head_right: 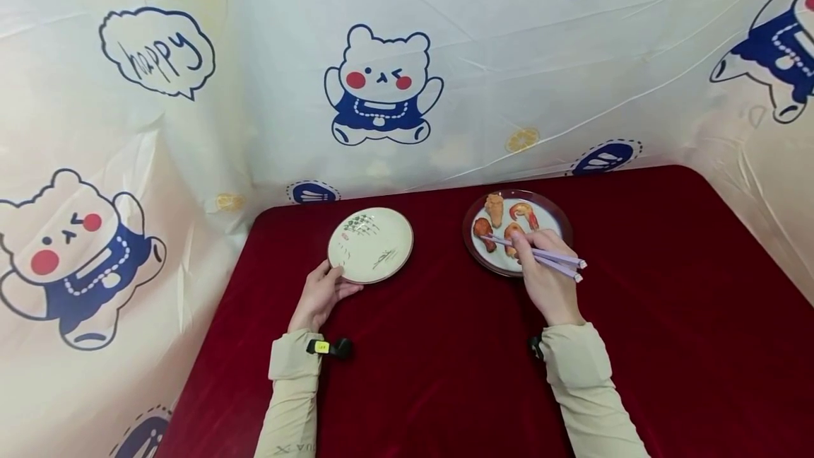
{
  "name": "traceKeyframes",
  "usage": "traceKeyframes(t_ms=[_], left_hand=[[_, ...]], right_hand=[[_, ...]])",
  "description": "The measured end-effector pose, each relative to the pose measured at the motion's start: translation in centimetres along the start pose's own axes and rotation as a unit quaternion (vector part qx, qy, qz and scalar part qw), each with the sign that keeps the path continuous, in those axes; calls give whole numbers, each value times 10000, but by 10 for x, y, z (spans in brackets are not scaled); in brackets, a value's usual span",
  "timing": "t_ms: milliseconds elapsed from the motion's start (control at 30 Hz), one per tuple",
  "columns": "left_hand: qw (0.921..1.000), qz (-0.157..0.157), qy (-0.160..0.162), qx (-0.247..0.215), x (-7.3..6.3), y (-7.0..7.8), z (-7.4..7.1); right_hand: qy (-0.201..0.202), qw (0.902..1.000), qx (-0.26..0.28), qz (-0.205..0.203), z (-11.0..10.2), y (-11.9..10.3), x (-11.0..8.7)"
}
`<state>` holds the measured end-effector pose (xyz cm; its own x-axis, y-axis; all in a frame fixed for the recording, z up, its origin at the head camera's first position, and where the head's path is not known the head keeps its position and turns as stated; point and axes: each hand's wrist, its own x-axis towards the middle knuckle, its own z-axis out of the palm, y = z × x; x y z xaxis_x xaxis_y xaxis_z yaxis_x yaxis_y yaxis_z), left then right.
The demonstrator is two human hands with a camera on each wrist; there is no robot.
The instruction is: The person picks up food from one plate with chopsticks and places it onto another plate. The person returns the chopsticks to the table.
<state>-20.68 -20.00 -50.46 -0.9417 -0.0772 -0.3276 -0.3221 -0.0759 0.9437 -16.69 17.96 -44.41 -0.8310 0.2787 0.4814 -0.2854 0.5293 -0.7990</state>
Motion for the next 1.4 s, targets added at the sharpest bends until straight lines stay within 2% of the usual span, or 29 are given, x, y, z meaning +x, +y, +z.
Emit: traceKeyframes(t_ms=[167, 367, 700, 1000, 1400], left_hand=[[10000, 41, -66, 6, -1, 0, 0], [9999, 42, -103, -45, -2, 1, -2], [9990, 12, -410, 197, -1, 1, -4], [9986, 54, -437, 301, -2, 1, -4], [9979, -111, -566, 292, -13, 11, -3]], right_hand=[[-33, 9992, 139, 371, 1, 4, -1], [-28, 9975, -141, 699, 4, 8, -2], [115, 9917, -86, 1279, 10, 17, -3], [287, 9951, 87, 937, 15, 24, -5], [71, 9938, 109, 1102, 15, 23, -8]])
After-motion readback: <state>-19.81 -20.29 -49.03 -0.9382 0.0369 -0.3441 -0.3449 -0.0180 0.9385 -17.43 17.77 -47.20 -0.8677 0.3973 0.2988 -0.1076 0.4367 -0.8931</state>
